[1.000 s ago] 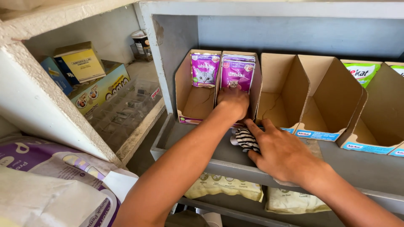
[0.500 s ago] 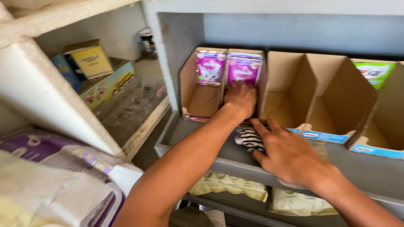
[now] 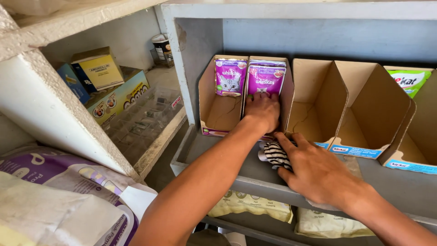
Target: Cleaning cat food pouches with a cloth and organizing them into display boxes on a retail shelf.
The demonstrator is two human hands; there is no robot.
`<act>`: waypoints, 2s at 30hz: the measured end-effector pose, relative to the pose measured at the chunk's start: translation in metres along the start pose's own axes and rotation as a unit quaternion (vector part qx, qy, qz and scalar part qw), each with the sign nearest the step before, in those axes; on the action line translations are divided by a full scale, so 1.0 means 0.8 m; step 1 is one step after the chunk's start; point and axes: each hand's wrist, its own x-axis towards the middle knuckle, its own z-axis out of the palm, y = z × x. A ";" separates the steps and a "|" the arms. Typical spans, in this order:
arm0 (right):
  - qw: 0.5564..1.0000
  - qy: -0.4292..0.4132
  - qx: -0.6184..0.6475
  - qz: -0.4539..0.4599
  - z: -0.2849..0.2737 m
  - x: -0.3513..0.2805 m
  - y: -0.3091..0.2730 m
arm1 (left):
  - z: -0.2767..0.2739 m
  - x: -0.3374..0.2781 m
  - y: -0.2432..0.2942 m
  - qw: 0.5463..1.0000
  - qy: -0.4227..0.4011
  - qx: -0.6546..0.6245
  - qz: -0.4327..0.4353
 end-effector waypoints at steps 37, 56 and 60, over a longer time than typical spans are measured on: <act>0.989 0.136 0.057 -0.006 -0.013 -0.037 0.025 | -0.103 -0.054 0.004 0.975 0.077 -0.209 0.003; 0.843 0.300 0.390 -0.217 0.444 0.055 0.247 | -0.214 -0.116 0.438 0.728 0.338 -0.151 0.577; 0.828 0.312 0.436 -0.164 0.646 0.086 0.146 | -0.180 -0.056 0.542 0.753 0.210 -0.093 0.617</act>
